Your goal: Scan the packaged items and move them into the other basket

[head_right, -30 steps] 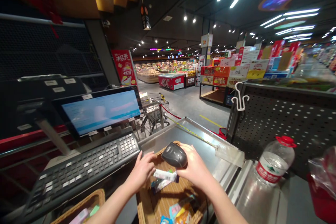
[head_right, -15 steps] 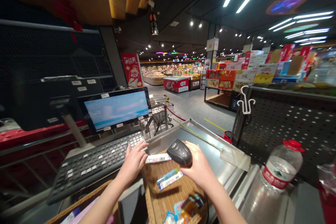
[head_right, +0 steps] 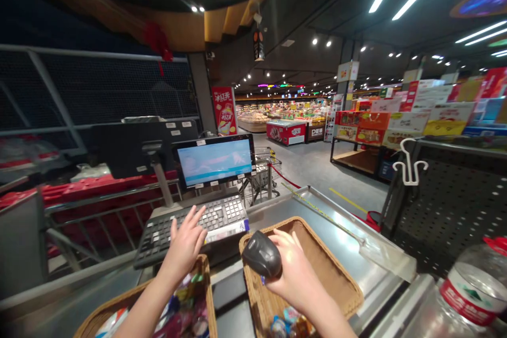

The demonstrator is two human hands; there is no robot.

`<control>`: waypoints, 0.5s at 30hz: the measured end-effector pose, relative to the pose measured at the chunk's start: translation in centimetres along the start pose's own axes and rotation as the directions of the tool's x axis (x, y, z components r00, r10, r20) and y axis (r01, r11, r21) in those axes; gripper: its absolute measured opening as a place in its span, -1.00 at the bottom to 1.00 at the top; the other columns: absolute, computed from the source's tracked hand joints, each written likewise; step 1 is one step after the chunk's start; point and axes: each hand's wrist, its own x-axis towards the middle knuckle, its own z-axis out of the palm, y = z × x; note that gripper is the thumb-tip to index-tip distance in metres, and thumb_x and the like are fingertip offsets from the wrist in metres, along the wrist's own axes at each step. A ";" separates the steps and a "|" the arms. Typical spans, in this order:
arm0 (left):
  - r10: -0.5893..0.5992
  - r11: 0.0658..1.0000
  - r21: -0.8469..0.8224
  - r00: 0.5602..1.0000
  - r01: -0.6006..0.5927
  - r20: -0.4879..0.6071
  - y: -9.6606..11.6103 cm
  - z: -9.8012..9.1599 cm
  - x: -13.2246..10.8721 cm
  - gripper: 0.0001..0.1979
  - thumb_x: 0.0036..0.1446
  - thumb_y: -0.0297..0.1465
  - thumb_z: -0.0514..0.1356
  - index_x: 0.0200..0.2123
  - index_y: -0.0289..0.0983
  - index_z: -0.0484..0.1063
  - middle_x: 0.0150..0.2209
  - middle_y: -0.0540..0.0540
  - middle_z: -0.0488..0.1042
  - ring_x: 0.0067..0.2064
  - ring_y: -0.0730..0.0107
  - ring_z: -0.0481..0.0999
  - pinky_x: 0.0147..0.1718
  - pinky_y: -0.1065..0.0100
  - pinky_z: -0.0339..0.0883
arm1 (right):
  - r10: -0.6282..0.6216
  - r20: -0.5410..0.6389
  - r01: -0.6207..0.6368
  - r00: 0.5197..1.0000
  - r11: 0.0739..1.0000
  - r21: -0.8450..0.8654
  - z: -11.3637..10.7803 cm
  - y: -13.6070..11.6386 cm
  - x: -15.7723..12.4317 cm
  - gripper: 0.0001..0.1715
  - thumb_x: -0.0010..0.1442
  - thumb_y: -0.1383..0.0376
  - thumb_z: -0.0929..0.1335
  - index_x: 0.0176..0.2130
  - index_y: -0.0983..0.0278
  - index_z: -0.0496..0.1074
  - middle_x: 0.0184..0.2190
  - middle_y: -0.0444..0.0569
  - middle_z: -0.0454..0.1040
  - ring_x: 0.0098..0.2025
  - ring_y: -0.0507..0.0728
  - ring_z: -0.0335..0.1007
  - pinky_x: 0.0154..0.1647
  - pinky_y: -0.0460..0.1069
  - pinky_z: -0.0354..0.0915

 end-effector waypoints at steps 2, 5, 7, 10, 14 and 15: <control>-0.019 1.000 0.007 1.000 0.019 -0.005 -0.8 -0.9 -1.1 -0.62 0.35 -0.36 -0.06 -0.48 -0.23 0.39 0.33 -0.18 0.25 0.39 -0.08 0.10 0.22 -0.48 -0.14 | -0.020 0.038 0.020 0.999 1.000 0.004 0.7 -0.9 0.0 -0.46 -0.18 0.45 0.34 -0.14 0.18 0.55 -0.04 0.04 0.57 0.26 0.49 0.25 0.34 0.50 -0.08; -0.066 0.998 0.019 0.998 0.067 -0.012 -2.1 -1.9 -2.7 -0.62 0.34 -0.37 -0.06 -0.50 -0.23 0.38 0.33 -0.18 0.27 0.38 -0.07 0.13 0.22 -0.48 -0.13 | -0.050 0.062 0.050 0.997 0.999 0.005 1.9 -1.8 -0.1 -0.42 -0.20 0.46 0.33 -0.13 0.16 0.55 -0.03 0.03 0.56 0.26 0.48 0.25 0.33 0.50 -0.07; -0.094 0.995 0.028 0.995 0.094 -0.019 -3.0 -2.3 -3.7 -0.62 0.34 -0.37 -0.06 -0.50 -0.23 0.38 0.32 -0.17 0.28 0.38 -0.06 0.14 0.22 -0.47 -0.13 | -0.070 0.071 0.070 0.995 0.998 0.007 2.5 -2.3 -0.1 -0.39 -0.20 0.46 0.33 -0.10 0.17 0.54 -0.02 0.05 0.56 0.25 0.48 0.26 0.33 0.50 -0.06; -0.131 0.991 0.035 0.991 0.132 -0.015 -4.3 -2.9 -5.2 -0.61 0.34 -0.37 -0.06 -0.51 -0.23 0.38 0.31 -0.15 0.30 0.37 -0.05 0.15 0.22 -0.47 -0.11 | -0.082 0.088 0.081 0.993 0.997 0.016 3.1 -3.2 -0.2 -0.37 -0.17 0.44 0.34 -0.05 0.16 0.53 -0.01 0.07 0.55 0.25 0.48 0.26 0.33 0.52 -0.09; -0.178 0.983 0.042 0.984 0.178 0.002 -5.7 -3.9 -7.0 -0.60 0.34 -0.35 -0.08 -0.52 -0.22 0.38 0.31 -0.15 0.30 0.37 -0.06 0.17 0.21 -0.49 -0.11 | -0.067 0.133 0.063 0.989 0.998 0.027 3.7 -4.8 -0.3 -0.34 -0.18 0.43 0.34 -0.03 0.14 0.53 0.02 0.07 0.54 0.28 0.49 0.22 0.33 0.53 -0.14; -0.186 0.982 0.045 0.983 0.185 0.005 -6.0 -4.2 -7.4 -0.60 0.34 -0.36 -0.08 -0.51 -0.22 0.38 0.30 -0.15 0.31 0.37 -0.06 0.18 0.21 -0.49 -0.11 | -0.066 0.141 0.063 0.988 0.998 0.027 3.9 -5.2 -0.3 -0.33 -0.19 0.43 0.34 -0.03 0.14 0.53 0.02 0.07 0.54 0.29 0.49 0.22 0.34 0.53 -0.14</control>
